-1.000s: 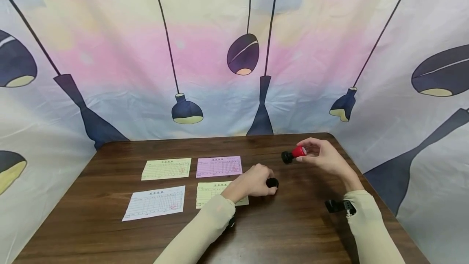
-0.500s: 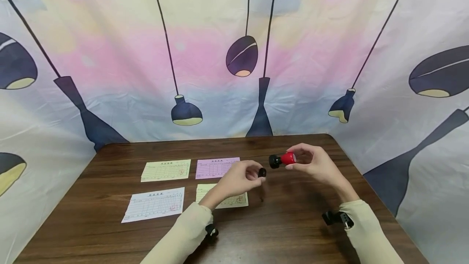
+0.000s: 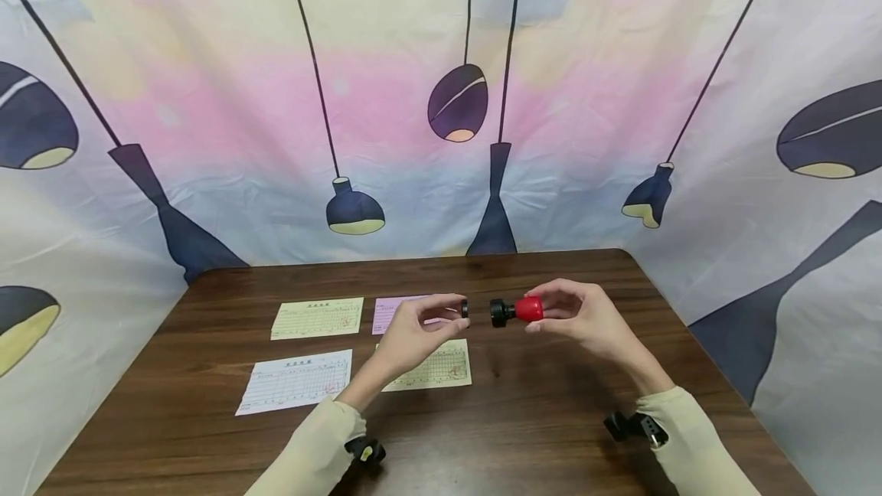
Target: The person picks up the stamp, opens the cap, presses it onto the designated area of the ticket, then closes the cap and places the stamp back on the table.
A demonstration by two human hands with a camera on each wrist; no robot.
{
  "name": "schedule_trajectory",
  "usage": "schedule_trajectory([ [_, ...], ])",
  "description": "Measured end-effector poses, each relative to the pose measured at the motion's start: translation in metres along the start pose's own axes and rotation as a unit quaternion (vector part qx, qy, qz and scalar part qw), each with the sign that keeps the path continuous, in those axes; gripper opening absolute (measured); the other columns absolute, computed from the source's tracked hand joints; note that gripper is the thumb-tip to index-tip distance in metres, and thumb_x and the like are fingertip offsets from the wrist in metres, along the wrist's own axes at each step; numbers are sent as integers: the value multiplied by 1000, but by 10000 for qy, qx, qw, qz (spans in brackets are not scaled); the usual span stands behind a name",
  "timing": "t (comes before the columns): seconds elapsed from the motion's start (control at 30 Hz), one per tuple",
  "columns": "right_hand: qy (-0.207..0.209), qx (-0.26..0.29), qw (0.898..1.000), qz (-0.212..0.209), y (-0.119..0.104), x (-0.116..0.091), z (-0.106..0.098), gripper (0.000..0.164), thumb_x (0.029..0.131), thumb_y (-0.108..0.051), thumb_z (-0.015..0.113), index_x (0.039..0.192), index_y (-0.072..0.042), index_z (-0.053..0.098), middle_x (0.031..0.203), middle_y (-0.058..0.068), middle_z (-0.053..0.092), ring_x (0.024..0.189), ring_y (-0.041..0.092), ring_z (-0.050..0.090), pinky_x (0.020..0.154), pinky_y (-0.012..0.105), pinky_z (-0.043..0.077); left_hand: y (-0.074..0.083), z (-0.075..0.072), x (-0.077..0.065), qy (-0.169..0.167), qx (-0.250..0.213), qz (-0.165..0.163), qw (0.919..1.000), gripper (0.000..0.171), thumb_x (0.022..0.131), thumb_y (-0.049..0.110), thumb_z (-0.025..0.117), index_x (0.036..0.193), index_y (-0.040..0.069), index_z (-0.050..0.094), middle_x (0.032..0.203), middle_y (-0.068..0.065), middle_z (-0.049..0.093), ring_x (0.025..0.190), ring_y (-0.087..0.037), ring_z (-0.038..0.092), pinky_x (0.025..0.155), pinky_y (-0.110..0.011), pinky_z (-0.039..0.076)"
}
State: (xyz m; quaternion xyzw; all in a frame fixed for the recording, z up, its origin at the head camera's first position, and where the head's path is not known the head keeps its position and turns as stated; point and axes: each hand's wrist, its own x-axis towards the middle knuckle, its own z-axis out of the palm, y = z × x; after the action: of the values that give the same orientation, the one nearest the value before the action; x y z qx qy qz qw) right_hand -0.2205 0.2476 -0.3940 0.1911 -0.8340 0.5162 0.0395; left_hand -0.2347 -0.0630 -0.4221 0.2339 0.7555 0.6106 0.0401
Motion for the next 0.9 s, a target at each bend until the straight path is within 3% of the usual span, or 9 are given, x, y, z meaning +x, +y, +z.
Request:
schedule_trajectory([
  [0.2, -95, 282, 9995, -64, -5, 0, 7, 47, 78, -15, 94, 120, -11, 75, 113, 13, 77, 92, 18, 78, 84, 23, 64, 4, 0, -14, -71, -190, 229, 9995, 45, 95, 12, 79, 138, 3, 68, 137, -20, 68, 118, -30, 73, 96, -25, 62],
  [0.37, -275, 461, 9985, -129, -8, 2, 12, 45, 77, -13, 94, 118, -13, 75, 112, 11, 77, 92, 20, 78, 84, 25, 65, 5, 4, -23, -47, -424, 294, 9987, 45, 93, 11, 80, 136, 3, 69, 131, -24, 69, 110, -18, 76, 95, -26, 62],
  [0.5, -433, 548, 9973, -231, -7, 4, 18, 46, 75, -12, 95, 117, -12, 76, 112, 11, 76, 92, 19, 78, 85, 27, 65, 4, 6, -27, 20, -629, 277, 9976, 45, 93, 11, 81, 136, 3, 69, 129, -24, 70, 105, -8, 77, 94, -25, 62],
  [0.9, -631, 558, 9957, -385, -11, 6, 26, 45, 75, -12, 96, 115, -12, 76, 110, 10, 77, 91, 19, 78, 84, 28, 66, 8, 6, -32, 199, -843, 271, 9959, 43, 91, 8, 82, 132, 3, 72, 127, -23, 73, 106, -6, 75, 98, -29, 61],
])
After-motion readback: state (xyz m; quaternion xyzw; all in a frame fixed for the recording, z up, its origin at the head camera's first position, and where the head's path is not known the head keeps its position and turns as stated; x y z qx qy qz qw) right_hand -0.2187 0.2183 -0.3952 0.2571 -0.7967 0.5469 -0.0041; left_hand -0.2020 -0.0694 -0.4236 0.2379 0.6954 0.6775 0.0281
